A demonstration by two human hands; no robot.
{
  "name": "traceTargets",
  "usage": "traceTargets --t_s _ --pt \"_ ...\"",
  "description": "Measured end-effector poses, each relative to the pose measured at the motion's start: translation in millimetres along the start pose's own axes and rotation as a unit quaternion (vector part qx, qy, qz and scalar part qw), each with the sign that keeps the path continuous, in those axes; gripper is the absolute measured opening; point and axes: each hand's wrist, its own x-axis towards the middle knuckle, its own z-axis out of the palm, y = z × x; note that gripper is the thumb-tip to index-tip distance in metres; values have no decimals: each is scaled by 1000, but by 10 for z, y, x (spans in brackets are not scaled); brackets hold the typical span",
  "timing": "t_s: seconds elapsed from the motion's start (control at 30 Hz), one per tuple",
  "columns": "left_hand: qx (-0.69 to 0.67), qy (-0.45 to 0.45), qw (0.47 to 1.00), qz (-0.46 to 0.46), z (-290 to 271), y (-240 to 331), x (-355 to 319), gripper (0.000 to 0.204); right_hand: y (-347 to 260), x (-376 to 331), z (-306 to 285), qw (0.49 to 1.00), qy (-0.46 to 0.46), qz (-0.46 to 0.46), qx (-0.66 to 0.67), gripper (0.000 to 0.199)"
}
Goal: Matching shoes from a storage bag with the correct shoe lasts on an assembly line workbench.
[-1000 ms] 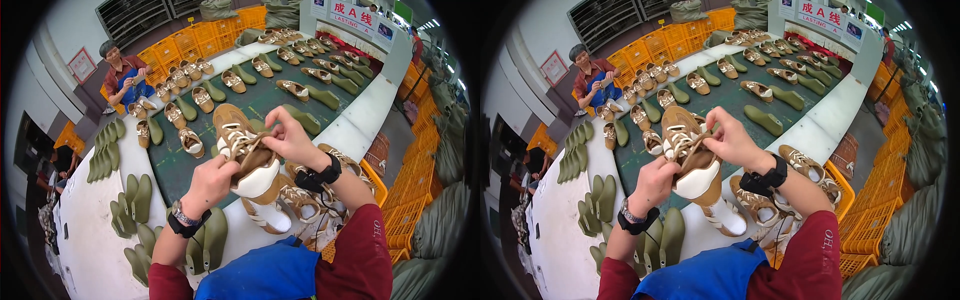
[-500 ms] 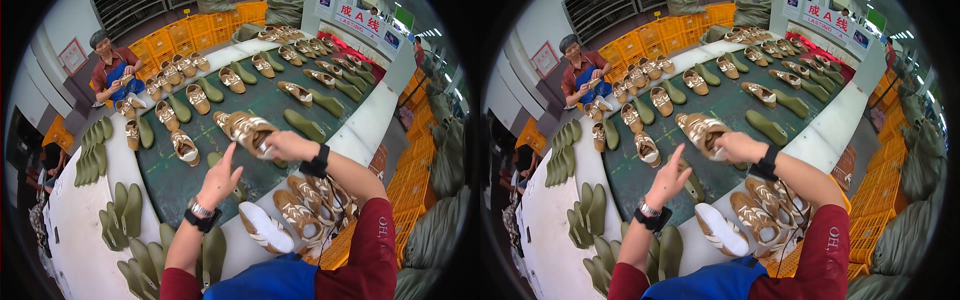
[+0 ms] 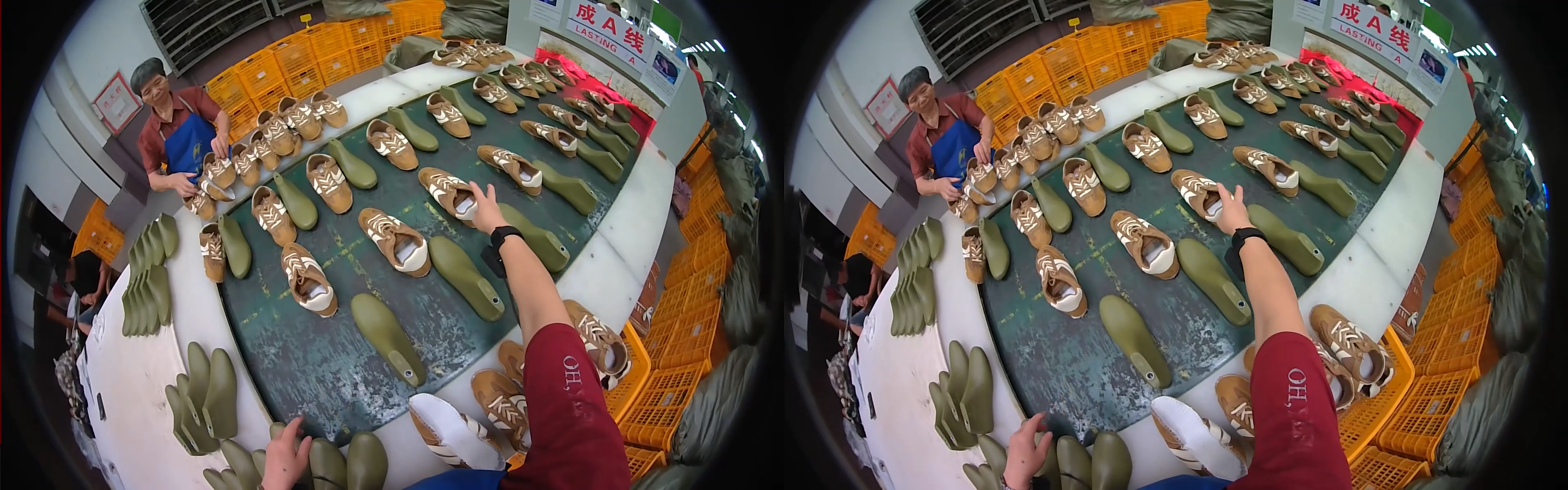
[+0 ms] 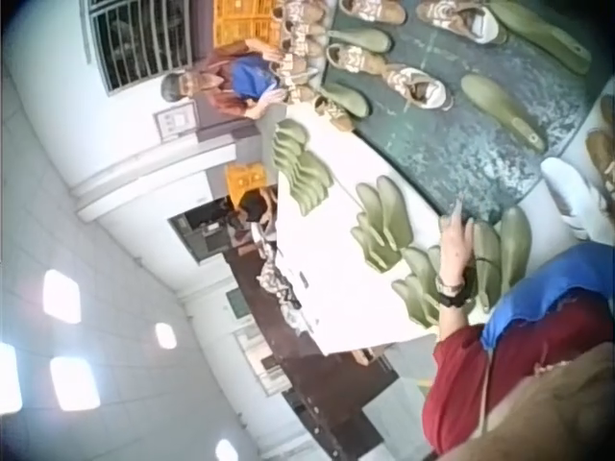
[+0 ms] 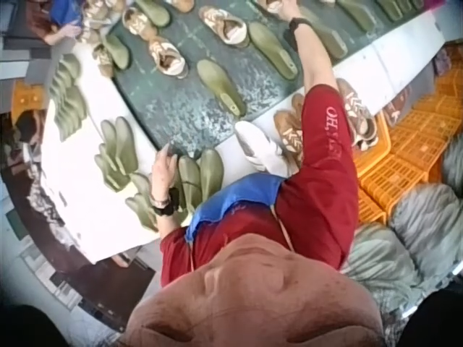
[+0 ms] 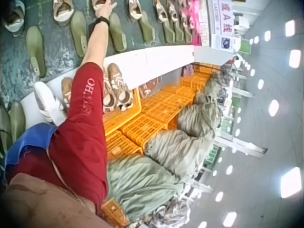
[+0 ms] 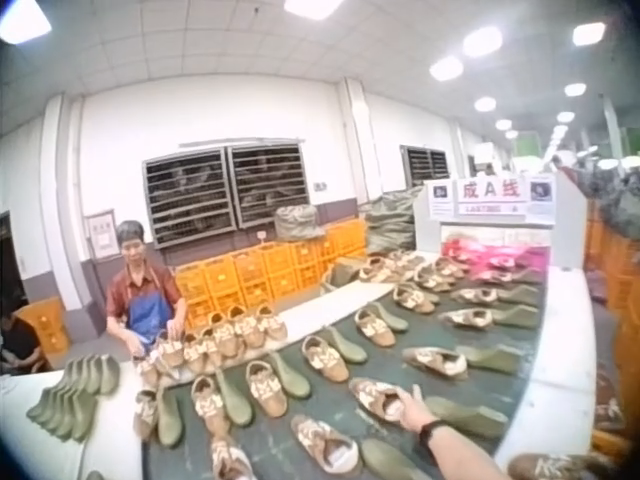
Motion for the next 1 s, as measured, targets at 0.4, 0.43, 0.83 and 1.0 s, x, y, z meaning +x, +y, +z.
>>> traceTargets --t_s 0.4,0.43,0.83,1.0 --pt "11 37 999 -23 -126 1 -1326 41 -2035 -1529 -1592 856 -407 -309 -70 37" --pt "14 40 999 -27 -133 -59 -1485 42 -2192 -1756 -1712 834 -416 -359 -46 37" --pt "-13 107 989 -105 168 -830 -2837 39 -2884 -4811 -1050 648 -614 -451 -2 45" --pt "-17 93 991 -94 221 -1063 -3011 40 -2896 -5573 -450 738 -585 -337 -10 41"
